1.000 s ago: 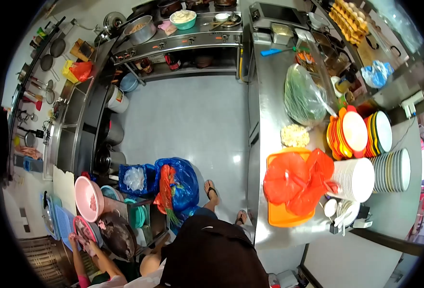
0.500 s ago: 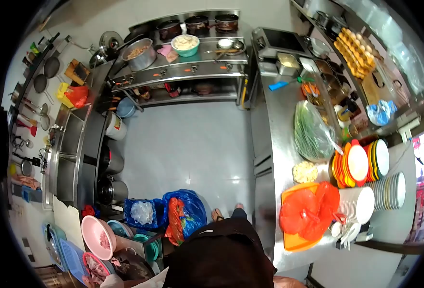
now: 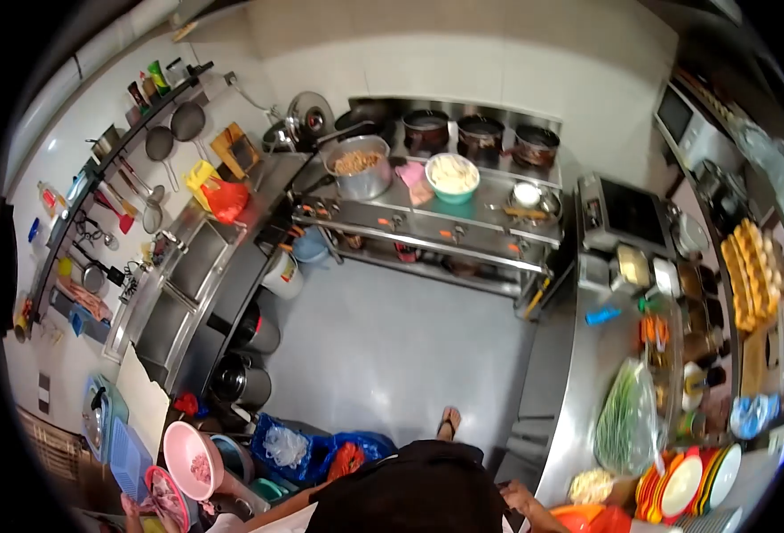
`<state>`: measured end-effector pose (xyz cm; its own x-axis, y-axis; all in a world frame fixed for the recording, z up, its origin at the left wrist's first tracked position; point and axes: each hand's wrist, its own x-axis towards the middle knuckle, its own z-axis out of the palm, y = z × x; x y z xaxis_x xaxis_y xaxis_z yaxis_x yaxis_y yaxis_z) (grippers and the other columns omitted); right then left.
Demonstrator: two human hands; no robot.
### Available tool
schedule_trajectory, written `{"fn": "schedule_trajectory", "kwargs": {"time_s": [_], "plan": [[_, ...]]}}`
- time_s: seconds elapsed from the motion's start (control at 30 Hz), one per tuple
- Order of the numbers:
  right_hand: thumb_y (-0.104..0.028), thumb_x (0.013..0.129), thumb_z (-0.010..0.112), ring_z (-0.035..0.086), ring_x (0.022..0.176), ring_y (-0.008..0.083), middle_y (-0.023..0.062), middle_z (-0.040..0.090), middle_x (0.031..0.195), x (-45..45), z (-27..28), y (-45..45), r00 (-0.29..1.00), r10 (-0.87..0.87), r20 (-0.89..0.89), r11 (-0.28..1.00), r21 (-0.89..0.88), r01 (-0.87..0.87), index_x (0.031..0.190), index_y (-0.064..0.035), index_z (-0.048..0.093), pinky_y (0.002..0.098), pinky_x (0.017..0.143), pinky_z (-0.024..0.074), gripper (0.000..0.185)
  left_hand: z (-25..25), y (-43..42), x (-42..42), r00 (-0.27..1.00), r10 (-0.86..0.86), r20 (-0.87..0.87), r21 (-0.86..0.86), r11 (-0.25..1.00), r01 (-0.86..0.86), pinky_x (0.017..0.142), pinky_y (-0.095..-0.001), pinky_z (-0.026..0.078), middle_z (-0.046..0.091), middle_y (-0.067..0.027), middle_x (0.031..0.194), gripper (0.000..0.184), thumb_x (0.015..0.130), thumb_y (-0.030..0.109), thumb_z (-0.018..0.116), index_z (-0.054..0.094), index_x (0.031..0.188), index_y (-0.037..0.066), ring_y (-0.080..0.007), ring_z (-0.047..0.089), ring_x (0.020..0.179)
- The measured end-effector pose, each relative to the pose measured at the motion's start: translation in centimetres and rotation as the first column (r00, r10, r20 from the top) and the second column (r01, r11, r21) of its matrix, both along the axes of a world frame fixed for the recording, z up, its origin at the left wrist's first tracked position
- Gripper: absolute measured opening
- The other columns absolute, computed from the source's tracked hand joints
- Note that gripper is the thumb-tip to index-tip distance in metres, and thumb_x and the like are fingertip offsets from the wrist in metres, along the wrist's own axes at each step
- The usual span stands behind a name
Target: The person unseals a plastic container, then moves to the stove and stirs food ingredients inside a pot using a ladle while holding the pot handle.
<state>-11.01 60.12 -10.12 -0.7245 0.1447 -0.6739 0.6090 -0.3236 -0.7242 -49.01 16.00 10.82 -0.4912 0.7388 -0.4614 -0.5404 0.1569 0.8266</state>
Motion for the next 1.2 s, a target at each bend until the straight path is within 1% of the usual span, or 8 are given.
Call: {"fn": "schedule_trajectory", "kwargs": {"time_s": [0.07, 0.13, 0.3, 0.77, 1.0, 1.1, 1.17, 1.2], "plan": [[-0.016, 0.086, 0.059, 0.061, 0.077, 0.0228, 0.0089, 0.068, 0.088, -6.5, 5.2, 3.4, 0.92, 0.351, 0.173, 0.923, 0.105, -0.371, 0.099, -0.0045, 0.071, 0.0373, 0.068, 0.0491, 0.021, 3.4, 2.7, -2.3, 0.993, 0.057, -0.101, 0.048, 0.997, -0.052, 0.066, -0.0252, 0.041, 0.051, 0.001, 0.084, 0.02, 0.096, 0.03, 0.058, 0.056, 0.103, 0.011, -0.0111, 0.052, 0.077], [-0.018, 0.089, 0.058, 0.063, 0.085, 0.025, 0.0109, 0.071, 0.096, -10.8, 6.3, 5.7, 0.808, 0.521, 0.276, 0.825, 0.079, -0.559, 0.102, -0.0035, 0.073, 0.0393, 0.075, 0.0511, 0.025, 7.5, 6.0, -2.2, 0.923, 0.08, -0.376, -0.107, 0.986, -0.129, 0.064, -0.0246, 0.039, 0.049, 0.0019, 0.082, 0.018, 0.096, 0.029, 0.058, 0.055, 0.102, 0.012, -0.0103, 0.051, 0.075], [-0.017, 0.094, 0.055, 0.058, 0.063, 0.0191, 0.0058, 0.066, 0.079, -21.5, 13.5, 7.1, 0.766, 0.251, 0.592, 0.968, -0.132, -0.215, 0.099, -0.0084, 0.071, 0.0335, 0.052, 0.04, 0.019, 6.3, 6.5, -5.9, 0.992, 0.04, -0.12, -0.237, 0.969, -0.068, 0.065, -0.0252, 0.041, 0.052, 0.0013, 0.082, 0.018, 0.096, 0.027, 0.059, 0.056, 0.102, 0.011, -0.0109, 0.052, 0.074], [-0.023, 0.096, 0.055, 0.06, 0.079, 0.0188, 0.0062, 0.068, 0.093, -44.7, 15.3, 10.4, 0.83, 0.357, 0.428, 0.907, 0.056, -0.418, 0.109, -0.0077, 0.069, 0.0346, 0.067, 0.0447, 0.024, -0.7, 3.5, -27.9, 0.867, -0.232, 0.44, -0.282, 0.881, 0.379, 0.065, -0.0267, 0.046, 0.06, -0.0006, 0.083, 0.02, 0.095, 0.024, 0.06, 0.061, 0.103, 0.006, -0.0127, 0.057, 0.073], [-0.025, 0.097, 0.056, 0.061, 0.087, 0.0186, 0.0065, 0.068, 0.1, -50.7, 14.5, 8.9, 0.88, 0.342, 0.329, 0.918, 0.081, -0.387, 0.115, -0.0074, 0.068, 0.0352, 0.075, 0.0471, 0.028, -3.4, 1.7, -39.6, 0.787, -0.326, 0.524, -0.232, 0.834, 0.501, 0.066, -0.0274, 0.048, 0.063, -0.0015, 0.084, 0.02, 0.094, 0.022, 0.06, 0.063, 0.104, 0.004, -0.0135, 0.059, 0.072], [-0.026, 0.098, 0.056, 0.062, 0.09, 0.0186, 0.0066, 0.069, 0.103, -51.6, 11.8, 8.7, 0.933, 0.338, 0.124, 0.932, 0.09, -0.35, 0.117, -0.0073, 0.067, 0.0354, 0.079, 0.0481, 0.029, -4.0, 1.4, -42.6, 0.83, -0.267, 0.49, -0.242, 0.873, 0.423, 0.066, -0.0277, 0.049, 0.065, -0.0019, 0.084, 0.021, 0.094, 0.021, 0.061, 0.064, 0.104, 0.003, -0.0139, 0.06, 0.072], [-0.027, 0.098, 0.056, 0.062, 0.093, 0.0185, 0.0066, 0.069, 0.105, -51.3, 8.3, 8.7, 0.953, 0.223, -0.207, 0.974, 0.007, -0.227, 0.119, -0.0072, 0.067, 0.0356, 0.081, 0.0488, 0.031, -5.3, 1.2, -44.2, 0.875, -0.192, 0.444, -0.253, 0.91, 0.328, 0.066, -0.0279, 0.05, 0.066, -0.0021, 0.084, 0.021, 0.094, 0.021, 0.061, 0.065, 0.104, 0.003, -0.0142, 0.061, 0.072], [-0.029, 0.099, 0.056, 0.062, 0.098, 0.0182, 0.0063, 0.069, 0.11, -53.0, 10.5, 9.4, 0.985, 0.035, -0.168, 0.949, -0.305, -0.085, 0.122, -0.007, 0.066, 0.036, 0.087, 0.0487, 0.033, -6.0, 1.2, -45.2, 0.897, -0.151, 0.416, -0.255, 0.927, 0.275, 0.066, -0.028, 0.05, 0.066, -0.0023, 0.084, 0.021, 0.094, 0.021, 0.061, 0.065, 0.104, 0.003, -0.0143, 0.061, 0.072]]}}
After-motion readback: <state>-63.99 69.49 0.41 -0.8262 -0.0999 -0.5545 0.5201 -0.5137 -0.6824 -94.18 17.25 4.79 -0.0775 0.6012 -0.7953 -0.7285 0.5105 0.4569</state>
